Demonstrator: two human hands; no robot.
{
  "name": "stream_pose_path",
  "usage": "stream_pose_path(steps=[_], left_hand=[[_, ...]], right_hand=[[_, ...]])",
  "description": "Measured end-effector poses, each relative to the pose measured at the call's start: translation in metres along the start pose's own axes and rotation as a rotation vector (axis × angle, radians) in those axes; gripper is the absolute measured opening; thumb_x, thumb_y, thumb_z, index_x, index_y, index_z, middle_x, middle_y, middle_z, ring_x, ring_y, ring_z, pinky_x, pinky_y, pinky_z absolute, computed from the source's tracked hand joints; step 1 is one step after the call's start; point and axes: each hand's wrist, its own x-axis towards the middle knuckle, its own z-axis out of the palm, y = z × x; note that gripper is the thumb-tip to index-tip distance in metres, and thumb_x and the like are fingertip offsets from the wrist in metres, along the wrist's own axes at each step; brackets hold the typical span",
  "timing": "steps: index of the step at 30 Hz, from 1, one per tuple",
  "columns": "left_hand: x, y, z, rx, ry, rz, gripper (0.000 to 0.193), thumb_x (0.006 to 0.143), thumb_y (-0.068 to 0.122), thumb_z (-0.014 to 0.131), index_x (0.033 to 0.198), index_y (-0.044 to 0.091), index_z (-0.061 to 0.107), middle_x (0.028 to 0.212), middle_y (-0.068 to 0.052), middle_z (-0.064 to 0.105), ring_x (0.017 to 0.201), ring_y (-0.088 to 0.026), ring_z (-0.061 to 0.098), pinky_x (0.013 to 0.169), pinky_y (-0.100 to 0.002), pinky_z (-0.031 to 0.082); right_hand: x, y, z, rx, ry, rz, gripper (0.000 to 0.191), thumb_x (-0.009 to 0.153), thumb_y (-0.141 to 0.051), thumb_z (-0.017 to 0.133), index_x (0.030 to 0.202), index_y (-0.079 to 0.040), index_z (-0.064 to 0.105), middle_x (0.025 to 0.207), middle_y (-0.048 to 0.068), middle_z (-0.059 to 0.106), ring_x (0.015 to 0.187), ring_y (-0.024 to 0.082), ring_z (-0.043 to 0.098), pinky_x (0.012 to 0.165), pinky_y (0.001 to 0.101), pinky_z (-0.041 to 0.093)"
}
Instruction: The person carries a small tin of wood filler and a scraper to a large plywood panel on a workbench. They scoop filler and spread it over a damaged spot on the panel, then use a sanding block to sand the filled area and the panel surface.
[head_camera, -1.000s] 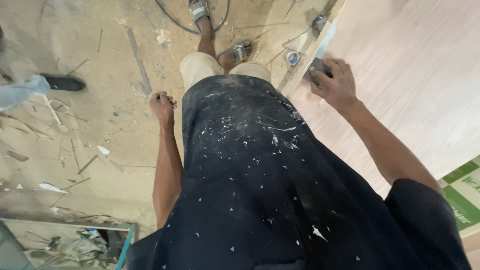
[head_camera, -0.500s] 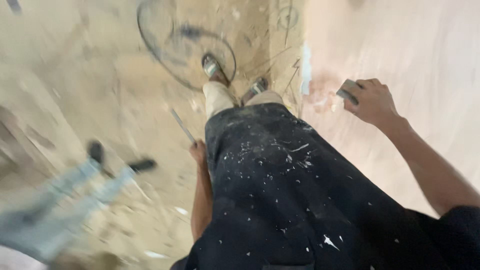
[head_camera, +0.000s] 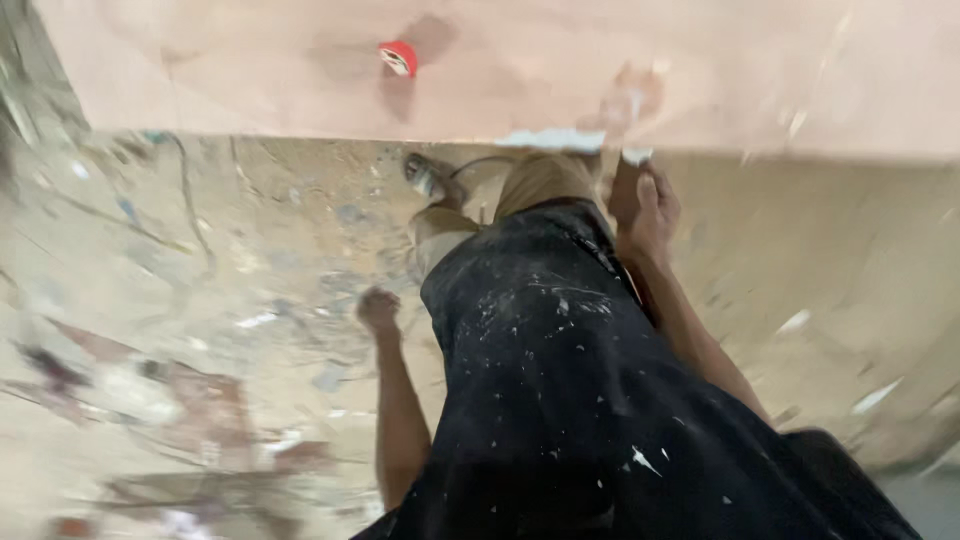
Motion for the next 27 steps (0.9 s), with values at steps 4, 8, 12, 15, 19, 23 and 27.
stream_pose_path(steps=[4,8,12,15,19,23,27], left_hand=[[0.050,0.111,-0.012,0.463,0.043,0.094,0.017,0.101,0.011,0.052,0.109,0.003,0.065,0.085,-0.011,0.068,0.065,-0.020,0.067,0.054,-0.033,0.057],[0.074,0.140,-0.004,0.659,-0.051,0.145,0.018,0.102,0.012,0.052,0.111,0.003,0.063,0.085,-0.011,0.068,0.065,-0.020,0.066,0.053,-0.031,0.054],[0.072,0.132,0.005,0.804,-0.196,0.185,0.019,0.101,0.014,0.053,0.110,0.001,0.064,0.080,-0.011,0.067,0.064,-0.020,0.067,0.054,-0.032,0.055],[0.067,0.120,0.006,0.895,-0.303,0.199,0.022,0.100,0.013,0.052,0.111,-0.001,0.064,0.080,-0.011,0.068,0.065,-0.020,0.067,0.056,-0.032,0.056],[0.058,0.117,0.011,1.033,-0.323,0.167,0.025,0.100,0.015,0.053,0.112,-0.002,0.066,0.079,-0.012,0.069,0.065,-0.019,0.068,0.056,-0.031,0.054],[0.059,0.129,0.024,1.128,-0.374,0.213,0.025,0.101,0.016,0.052,0.112,-0.002,0.065,0.079,-0.012,0.069,0.065,-0.019,0.068,0.055,-0.031,0.055],[0.065,0.147,0.036,1.068,-0.353,0.253,0.024,0.102,0.015,0.051,0.112,-0.001,0.064,0.079,-0.011,0.068,0.065,-0.018,0.067,0.055,-0.030,0.053]], right_hand=[[-0.018,0.039,0.062,0.127,0.268,-0.250,0.045,0.107,-0.027,0.062,0.141,0.002,0.056,0.128,0.012,0.067,0.111,0.025,0.073,0.083,0.0355,0.063],[-0.011,0.047,0.109,0.209,0.460,-0.364,0.046,0.110,-0.022,0.062,0.147,0.006,0.056,0.122,0.017,0.071,0.095,0.018,0.064,0.077,0.0297,0.055],[-0.008,0.044,0.133,0.030,0.622,-0.312,0.050,0.109,-0.017,0.059,0.152,0.007,0.055,0.101,0.016,0.061,0.092,0.020,0.054,0.078,0.0321,0.047],[-0.005,0.047,0.140,-0.241,0.662,-0.565,0.045,0.113,-0.016,0.058,0.151,0.006,0.052,0.125,0.019,0.060,0.114,0.022,0.057,0.095,0.0339,0.048],[-0.004,0.060,0.139,-0.631,0.680,-0.725,0.035,0.113,-0.013,0.062,0.146,-0.001,0.058,0.140,0.019,0.067,0.130,0.030,0.065,0.107,0.0413,0.055],[-0.011,0.070,0.132,-0.384,0.398,-0.248,0.035,0.107,-0.009,0.055,0.139,0.000,0.066,0.107,0.019,0.073,0.088,0.025,0.069,0.073,0.0339,0.057],[-0.017,0.070,0.121,-0.076,0.522,-0.524,0.035,0.108,-0.005,0.053,0.140,0.000,0.066,0.112,0.012,0.076,0.090,0.015,0.070,0.074,0.0278,0.060]])
